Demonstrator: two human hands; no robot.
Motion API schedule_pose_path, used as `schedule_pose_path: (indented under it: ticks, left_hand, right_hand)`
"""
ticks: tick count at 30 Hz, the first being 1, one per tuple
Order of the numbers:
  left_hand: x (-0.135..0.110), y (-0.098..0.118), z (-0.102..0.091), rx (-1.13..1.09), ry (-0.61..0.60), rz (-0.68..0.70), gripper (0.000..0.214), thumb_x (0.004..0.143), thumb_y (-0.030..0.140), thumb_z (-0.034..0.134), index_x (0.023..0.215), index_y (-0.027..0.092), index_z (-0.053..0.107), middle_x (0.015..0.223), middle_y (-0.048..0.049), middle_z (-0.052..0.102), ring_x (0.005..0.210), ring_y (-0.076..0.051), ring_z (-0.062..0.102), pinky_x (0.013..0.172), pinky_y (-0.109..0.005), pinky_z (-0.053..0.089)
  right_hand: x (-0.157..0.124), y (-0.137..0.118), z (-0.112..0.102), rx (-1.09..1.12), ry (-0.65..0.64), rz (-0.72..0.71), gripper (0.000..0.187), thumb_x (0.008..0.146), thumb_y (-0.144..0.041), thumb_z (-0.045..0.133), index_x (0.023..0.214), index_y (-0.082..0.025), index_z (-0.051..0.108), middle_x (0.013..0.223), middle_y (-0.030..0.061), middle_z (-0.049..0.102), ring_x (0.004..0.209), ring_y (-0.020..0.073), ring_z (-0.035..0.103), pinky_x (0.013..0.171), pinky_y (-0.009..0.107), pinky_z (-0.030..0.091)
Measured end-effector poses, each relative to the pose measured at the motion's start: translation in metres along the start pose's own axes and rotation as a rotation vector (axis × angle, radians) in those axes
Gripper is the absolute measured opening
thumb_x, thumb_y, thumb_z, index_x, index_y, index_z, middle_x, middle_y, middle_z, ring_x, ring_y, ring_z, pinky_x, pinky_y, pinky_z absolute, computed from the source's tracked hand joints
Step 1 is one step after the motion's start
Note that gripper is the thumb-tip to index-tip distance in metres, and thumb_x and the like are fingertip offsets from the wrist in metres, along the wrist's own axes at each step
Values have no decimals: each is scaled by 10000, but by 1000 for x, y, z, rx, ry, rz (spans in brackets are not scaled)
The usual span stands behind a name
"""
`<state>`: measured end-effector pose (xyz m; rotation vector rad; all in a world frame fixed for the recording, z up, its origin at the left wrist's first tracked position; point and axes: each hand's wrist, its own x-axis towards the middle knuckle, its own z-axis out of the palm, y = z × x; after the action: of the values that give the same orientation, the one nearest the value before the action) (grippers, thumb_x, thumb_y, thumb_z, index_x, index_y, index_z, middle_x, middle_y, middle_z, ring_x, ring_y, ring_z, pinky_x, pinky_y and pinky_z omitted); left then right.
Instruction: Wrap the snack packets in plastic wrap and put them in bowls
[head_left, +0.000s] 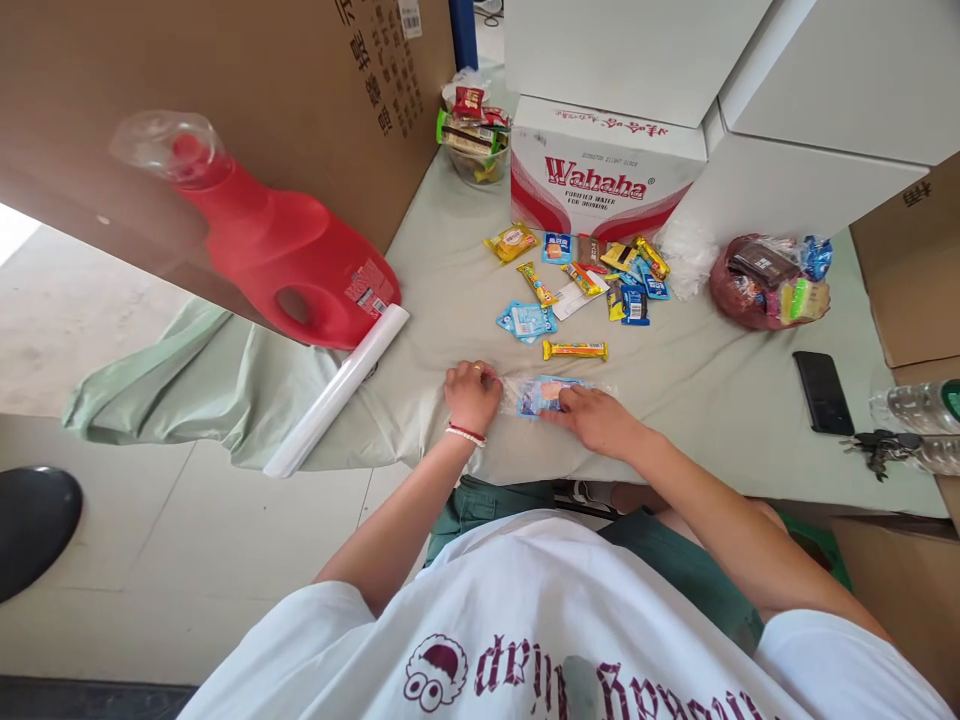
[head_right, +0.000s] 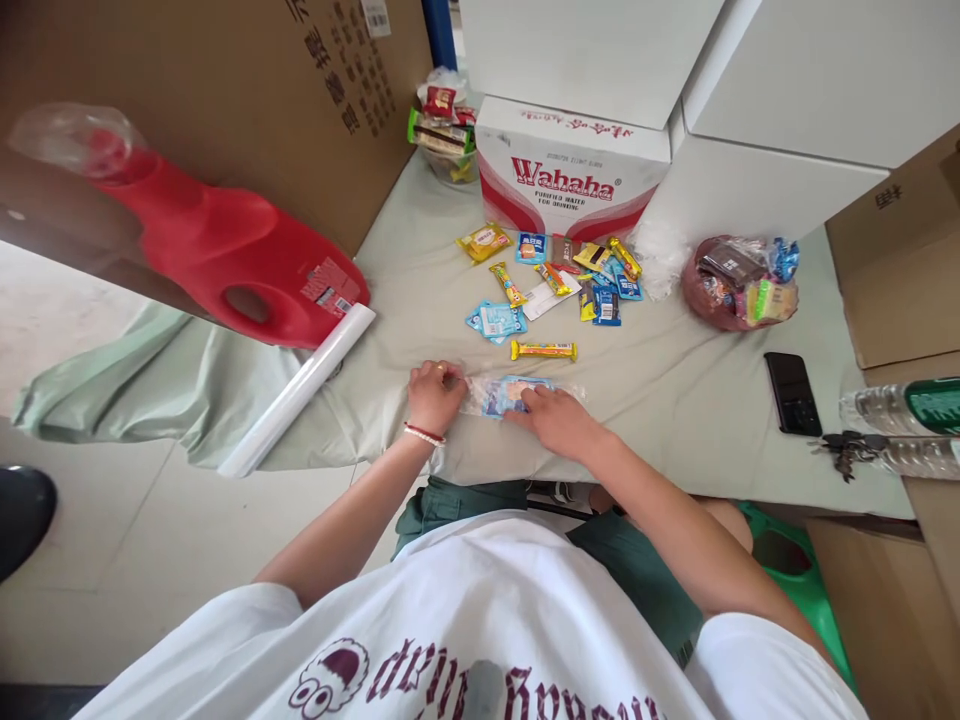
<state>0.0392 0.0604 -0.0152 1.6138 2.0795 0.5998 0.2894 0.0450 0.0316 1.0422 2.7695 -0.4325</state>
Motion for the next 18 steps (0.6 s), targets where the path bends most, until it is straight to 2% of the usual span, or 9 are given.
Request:
schedule_pose_path:
  ticks: [3, 7, 9, 11, 14, 16, 18]
  left_hand:
    - [-3, -6, -10, -158, 20, 75, 50, 787, 200, 650, 814, 231, 622, 1010, -78, 646, 1007, -274, 611, 963, -423, 481]
    - [-19, 14, -12, -329, -124, 219, 34, 873, 212, 568, 856, 237, 583, 802, 1, 593, 741, -184, 585, 747, -315, 499]
    - [-29, 32, -1, -293, -135, 321, 92, 883, 170, 540, 893, 233, 606, 859, -17, 631, 801, -187, 617, 781, -316, 515]
    - [-39, 47, 16, -211, -135, 410, 186, 897, 127, 501, 959, 220, 650, 1003, -65, 669, 952, -211, 651, 880, -346, 537]
    - [-51, 56, 43, -63, -151, 509, 329, 931, 116, 465, 1173, 185, 677, 1218, -128, 672, 1148, -258, 634, 1026, -420, 522]
    - [-58, 54, 53, 41, -139, 562, 417, 945, 136, 476, 1332, 165, 630, 1361, -161, 640, 1240, -292, 597, 1087, -470, 485]
    - [-64, 51, 57, 133, -129, 592, 488, 949, 164, 500, 1432, 151, 572, 1467, -185, 592, 1293, -322, 566, 1106, -499, 457]
  right_hand:
    - [-10, -5, 18, 43, 7, 60, 496, 1067, -153, 421, 1484, -348, 603, 1167, 104, 583, 1016, 238, 497, 824, 305, 382]
    - [-6, -6, 27, 176, 71, 73, 418, 1072, -177, 433, 1395, -305, 666, 1161, 98, 575, 1031, 232, 497, 900, 330, 428]
    - [-4, -6, 29, 258, 129, 70, 401, 1042, -145, 468, 1332, -291, 703, 1205, 98, 587, 1079, 237, 512, 953, 360, 451]
    - [-6, -4, 33, 341, 187, 61, 401, 980, -88, 508, 1259, -261, 737, 1246, 98, 606, 1127, 243, 528, 1003, 389, 465]
    - [-20, 2, 39, 498, 288, 82, 408, 927, -63, 486, 1178, -230, 761, 1222, 86, 652, 1142, 238, 571, 1044, 411, 485]
    - [-31, 7, 44, 538, 471, 286, 401, 961, -127, 461, 1232, -231, 737, 1217, 91, 658, 1154, 244, 582, 1065, 437, 487]
    - [-40, 11, 48, 469, 638, 592, 375, 970, -265, 542, 1306, -209, 698, 1276, 133, 626, 1209, 293, 548, 1090, 498, 469]
